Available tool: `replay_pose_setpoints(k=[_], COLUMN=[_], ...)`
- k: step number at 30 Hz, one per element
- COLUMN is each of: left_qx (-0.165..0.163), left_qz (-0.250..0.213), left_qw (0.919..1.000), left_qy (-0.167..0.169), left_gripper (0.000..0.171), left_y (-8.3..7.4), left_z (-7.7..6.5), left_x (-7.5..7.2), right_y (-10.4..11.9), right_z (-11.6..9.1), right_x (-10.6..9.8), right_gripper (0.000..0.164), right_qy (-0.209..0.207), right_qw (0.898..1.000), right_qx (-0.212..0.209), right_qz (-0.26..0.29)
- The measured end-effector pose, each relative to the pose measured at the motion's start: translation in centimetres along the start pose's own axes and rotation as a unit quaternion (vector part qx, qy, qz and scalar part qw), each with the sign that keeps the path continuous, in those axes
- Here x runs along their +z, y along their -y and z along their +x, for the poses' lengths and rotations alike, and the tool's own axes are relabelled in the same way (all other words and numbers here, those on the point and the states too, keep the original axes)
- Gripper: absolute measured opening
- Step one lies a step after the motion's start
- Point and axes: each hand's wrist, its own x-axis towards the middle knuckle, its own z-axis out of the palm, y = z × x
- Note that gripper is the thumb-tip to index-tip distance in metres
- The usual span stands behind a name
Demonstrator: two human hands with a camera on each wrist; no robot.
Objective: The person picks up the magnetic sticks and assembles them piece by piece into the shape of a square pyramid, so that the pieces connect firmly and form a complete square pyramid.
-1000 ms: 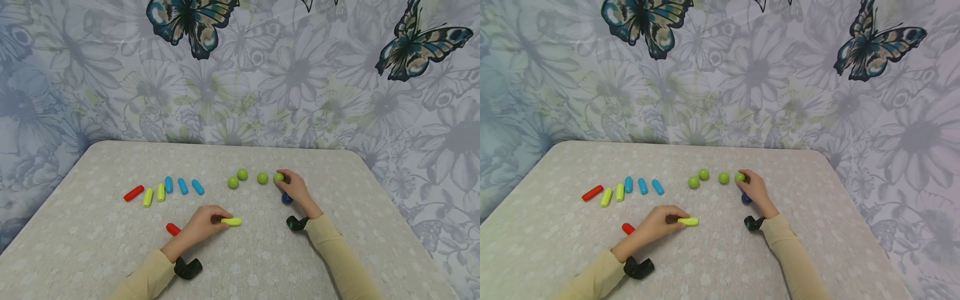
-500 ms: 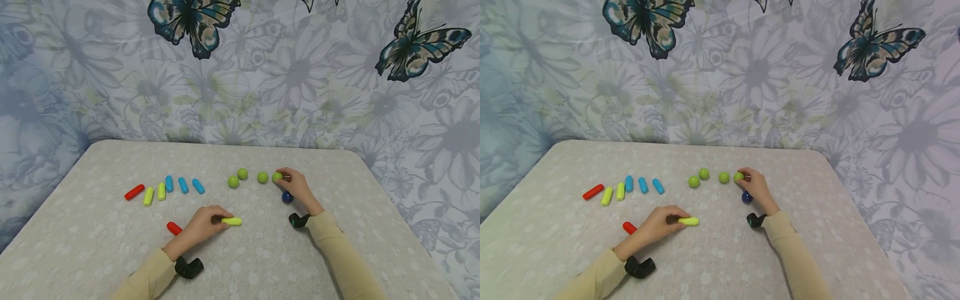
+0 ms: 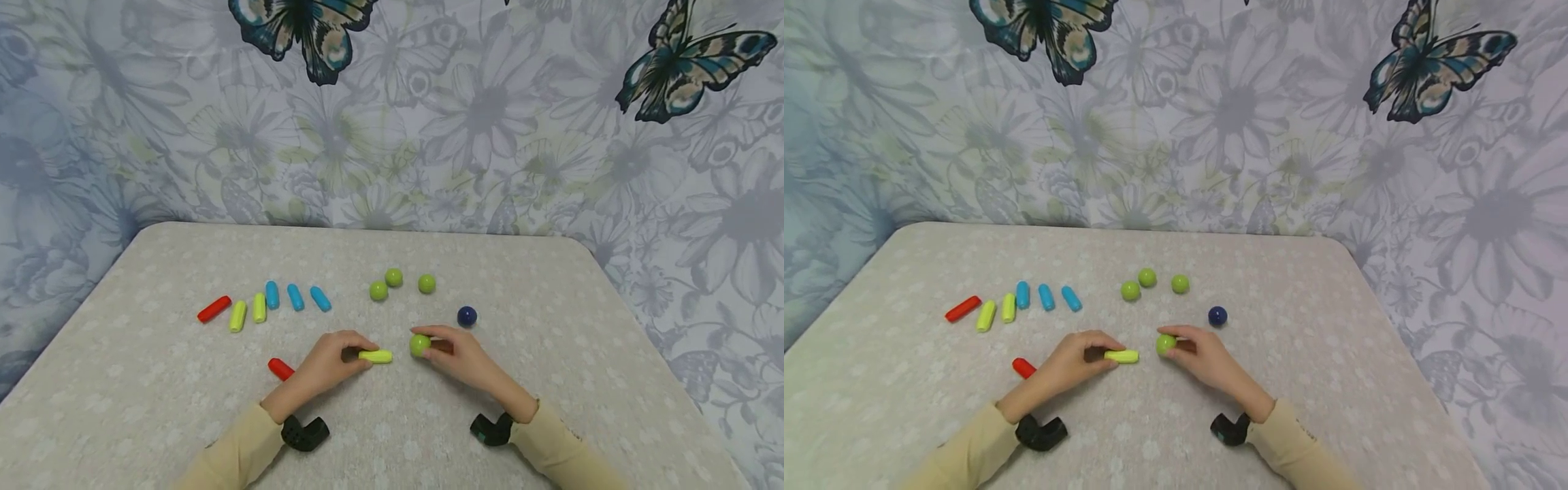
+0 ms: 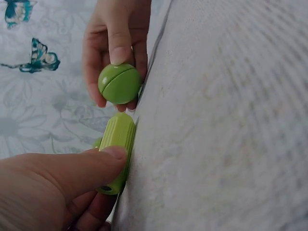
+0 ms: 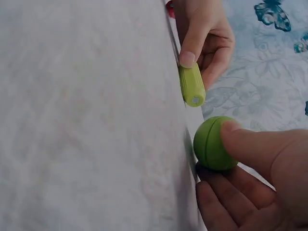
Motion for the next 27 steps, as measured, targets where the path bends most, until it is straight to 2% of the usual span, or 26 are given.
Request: replay_pose_setpoints(k=[2,8,15,22,27], left_qx=[0.001,0.003,0.002,-0.003,-0.015], left_qz=[0.004,-0.001,-0.013,-0.019,-0.011], left_qw=[1.0000,1.0000,0.9998,0.9997,0.9997], left_qy=[-0.002,0.002,-0.012,-0.016,-0.018], left_gripper=[0.023,0.022,0.022,0.022,0.024], left_y=[0.0,-0.1,0.0,-0.4,-0.8], left_z=[0.1,0.1,-0.1,-0.3,-0.3], left_x=[-0.1,-0.1,-0.2,-0.3,-1.7], right_y=[0.0,-0.4,0.0,3.0,3.1], right_z=[-0.5,-0.6,0.5,0.2,0.2], right_x=[0.8,2.0,3.6,3.3,3.2], right_gripper=[0.037,0.035,0.036,0.034,0.034], right_qy=[0.017,-0.003,0.011,0.003,0.001], right_qw=[1.000,1.000,1.000,1.000,1.000], right_qx=[0.001,0.012,-0.025,-0.027,-0.019], right_qz=[0.006,0.014,0.016,0.013,0.014])
